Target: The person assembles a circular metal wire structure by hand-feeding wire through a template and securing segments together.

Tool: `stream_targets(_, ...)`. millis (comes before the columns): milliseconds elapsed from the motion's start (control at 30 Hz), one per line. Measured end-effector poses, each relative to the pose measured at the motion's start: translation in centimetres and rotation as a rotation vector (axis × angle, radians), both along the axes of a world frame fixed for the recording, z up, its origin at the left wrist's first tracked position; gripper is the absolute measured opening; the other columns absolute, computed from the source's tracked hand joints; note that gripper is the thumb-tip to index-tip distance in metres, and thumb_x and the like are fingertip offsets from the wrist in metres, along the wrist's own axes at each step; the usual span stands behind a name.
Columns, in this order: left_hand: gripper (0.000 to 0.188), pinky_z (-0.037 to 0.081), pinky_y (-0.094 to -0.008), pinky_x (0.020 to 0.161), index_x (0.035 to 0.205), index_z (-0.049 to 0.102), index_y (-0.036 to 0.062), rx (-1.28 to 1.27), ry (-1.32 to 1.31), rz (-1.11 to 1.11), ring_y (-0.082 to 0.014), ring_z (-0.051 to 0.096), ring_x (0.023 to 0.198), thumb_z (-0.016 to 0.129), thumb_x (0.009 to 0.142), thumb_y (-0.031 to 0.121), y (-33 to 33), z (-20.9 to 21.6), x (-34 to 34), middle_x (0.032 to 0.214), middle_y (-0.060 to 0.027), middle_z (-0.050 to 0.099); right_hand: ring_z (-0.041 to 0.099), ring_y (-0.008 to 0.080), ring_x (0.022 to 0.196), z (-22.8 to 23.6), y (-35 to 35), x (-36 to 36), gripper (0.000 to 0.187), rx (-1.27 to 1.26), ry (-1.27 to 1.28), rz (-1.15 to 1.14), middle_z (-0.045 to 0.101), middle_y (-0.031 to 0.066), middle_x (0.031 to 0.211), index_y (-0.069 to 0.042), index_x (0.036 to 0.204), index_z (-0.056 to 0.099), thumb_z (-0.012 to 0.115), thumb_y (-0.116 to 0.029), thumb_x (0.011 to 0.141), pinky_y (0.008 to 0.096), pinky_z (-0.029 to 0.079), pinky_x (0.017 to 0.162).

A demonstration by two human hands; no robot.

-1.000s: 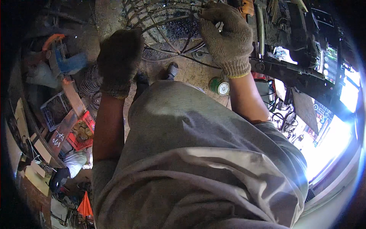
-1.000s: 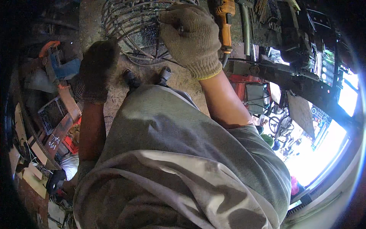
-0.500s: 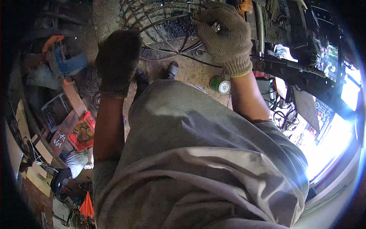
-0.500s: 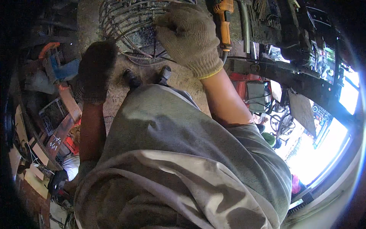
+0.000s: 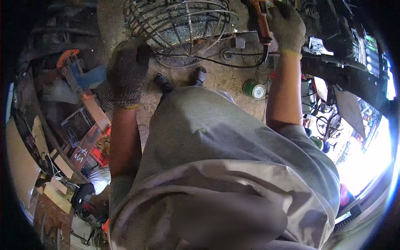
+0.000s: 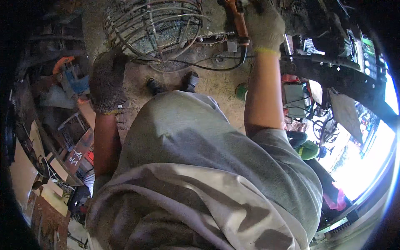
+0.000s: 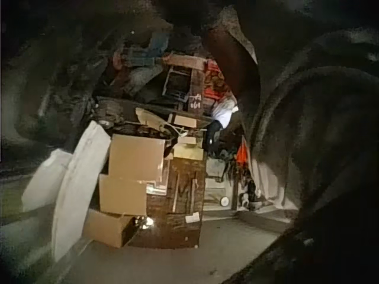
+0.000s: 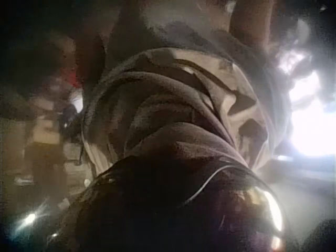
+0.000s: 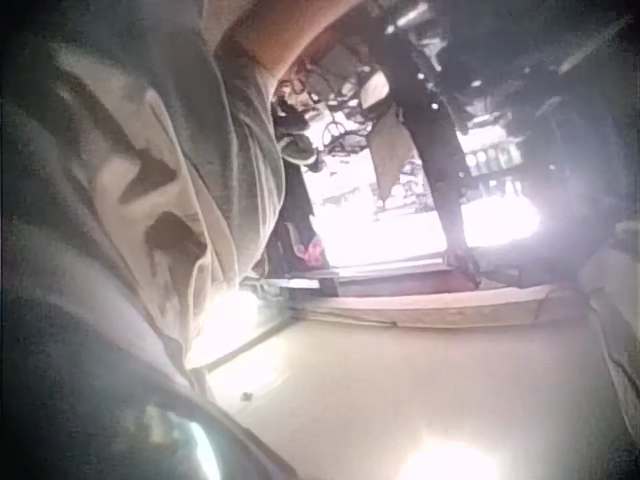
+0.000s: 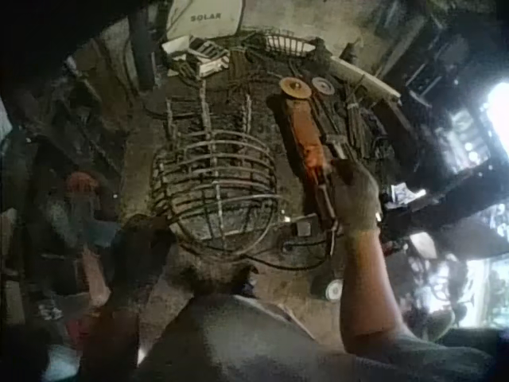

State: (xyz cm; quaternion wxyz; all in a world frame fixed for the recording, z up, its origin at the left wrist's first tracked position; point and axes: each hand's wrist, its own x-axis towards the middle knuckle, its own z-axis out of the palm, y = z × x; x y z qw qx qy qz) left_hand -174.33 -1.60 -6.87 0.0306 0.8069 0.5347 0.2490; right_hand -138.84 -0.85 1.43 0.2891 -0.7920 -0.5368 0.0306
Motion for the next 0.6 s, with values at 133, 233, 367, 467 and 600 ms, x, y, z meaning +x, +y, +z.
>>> stream_targets(133,0.022,0.053,-0.0439,0.076,0.104,0.071,0.0111,0.012,-0.053,-0.032,-0.0349,0.067,0.089,0.065,0.091,0.028,0.1,-2.3,-1.2,0.096,-0.0148,0.069,0.070,0.0316,0.099,-1.0,2.6,4.4,0.037,-0.353,0.005,-0.066,0.071,0.0180,0.108,-0.008,0.117,0.070,0.069,-0.026,0.085,0.0403,0.054,0.083)
stream_targets(233,0.024,0.052,-0.0451,0.078,0.104,0.071,0.0095,-0.152,-0.148,-0.024,-0.0362,0.066,0.090,0.062,0.093,0.029,0.3,-0.6,-0.5,0.098,-0.0155,0.069,0.071,0.0304,0.098,-4.7,3.4,7.5,0.039,-0.384,-0.235,0.050,0.071,0.0211,0.106,-0.008,0.119,0.069,0.067,-0.027,0.085,0.0412,0.055,0.083)
stream_targets(367,0.026,0.050,-0.0421,0.084,0.114,0.069,0.0063,-0.176,0.136,-0.045,-0.0329,0.064,0.098,0.065,0.092,0.021,0.2,0.7,-0.2,0.105,-0.0145,0.068,0.071,0.0292,0.098,0.6,0.5,1.1,0.044,0.022,0.180,-0.055,0.071,0.0238,0.106,-0.010,0.122,0.069,0.067,-0.034,0.085,0.0467,0.054,0.087)
stream_targets(467,0.023,0.050,-0.0425,0.083,0.110,0.069,0.0055,-0.061,0.213,-0.100,-0.0329,0.065,0.095,0.065,0.091,0.018,0.3,0.1,-0.6,0.102,-0.0152,0.068,0.071,0.0296,0.083,-2.9,-1.8,-2.0,0.026,0.144,-0.061,0.264,0.072,0.0133,0.094,-0.013,0.105,0.072,0.067,-0.033,0.090,0.0421,0.056,0.074)
stream_targets(600,0.019,0.050,-0.0418,0.082,0.106,0.069,0.0049,-0.137,0.069,-0.021,-0.0324,0.064,0.093,0.064,0.090,0.014,0.1,0.4,0.0,0.101,-0.0134,0.068,0.068,0.0339,0.081,-5.7,-2.2,-4.4,0.024,0.235,-0.108,0.429,0.071,0.0120,0.090,-0.016,0.107,0.071,0.065,-0.031,0.090,0.0444,0.055,0.072)
